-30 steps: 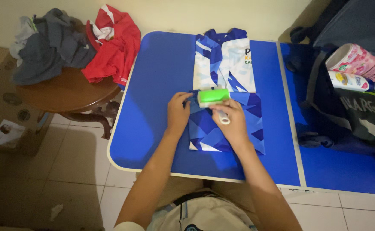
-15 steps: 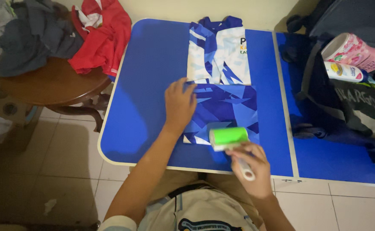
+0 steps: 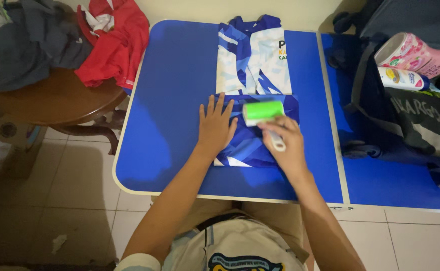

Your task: The person folds a blue and white patterned shirt on a blue table, using a green lint roller to remove lint from the fabric. The person then places the folded shirt into an open suitcase.

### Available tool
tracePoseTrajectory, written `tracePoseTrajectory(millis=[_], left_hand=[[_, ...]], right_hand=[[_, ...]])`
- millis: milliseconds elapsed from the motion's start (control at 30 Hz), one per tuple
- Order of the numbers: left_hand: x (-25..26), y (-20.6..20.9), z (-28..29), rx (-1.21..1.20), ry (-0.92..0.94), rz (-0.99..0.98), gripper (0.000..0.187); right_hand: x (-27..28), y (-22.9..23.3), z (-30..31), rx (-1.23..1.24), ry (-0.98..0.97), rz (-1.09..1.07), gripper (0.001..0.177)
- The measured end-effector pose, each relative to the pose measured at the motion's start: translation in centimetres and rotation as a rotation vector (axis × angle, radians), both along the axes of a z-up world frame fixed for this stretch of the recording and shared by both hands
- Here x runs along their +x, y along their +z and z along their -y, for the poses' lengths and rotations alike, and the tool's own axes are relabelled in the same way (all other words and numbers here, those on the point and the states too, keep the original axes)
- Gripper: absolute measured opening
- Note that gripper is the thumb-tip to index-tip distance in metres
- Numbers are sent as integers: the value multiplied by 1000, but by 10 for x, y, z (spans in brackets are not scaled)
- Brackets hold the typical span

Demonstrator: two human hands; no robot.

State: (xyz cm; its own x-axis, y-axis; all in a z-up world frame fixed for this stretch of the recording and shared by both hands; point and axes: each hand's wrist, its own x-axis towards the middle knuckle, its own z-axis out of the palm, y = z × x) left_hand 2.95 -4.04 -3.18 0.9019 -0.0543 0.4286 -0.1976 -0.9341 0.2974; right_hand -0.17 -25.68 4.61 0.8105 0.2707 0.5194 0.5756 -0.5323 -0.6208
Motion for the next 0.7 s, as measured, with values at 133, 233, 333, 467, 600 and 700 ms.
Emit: tracePoseTrajectory(millis=[133, 233, 333, 467, 600, 700], left_hand=[[-8, 5, -1, 6, -48, 10, 53], [-10, 10, 2, -19, -165, 41, 52], [-11, 14, 3, -37, -239, 8, 58], [-14, 17, 2, -45, -238, -11, 63], [-15, 20, 2, -21, -224, -13, 64], [-14, 23, 3, -16, -212, -48, 73]], right_hand=[[-72, 9, 26, 14, -56, -137, 26], [-117, 16, 33, -24, -83, -76, 28], [-131, 19, 34, -32, -144, -117, 29], [-94, 14, 30, 24, -93, -98, 27], [-16, 8, 18, 17, -106, -70, 21], [24, 9, 11, 25, -120, -82, 20]])
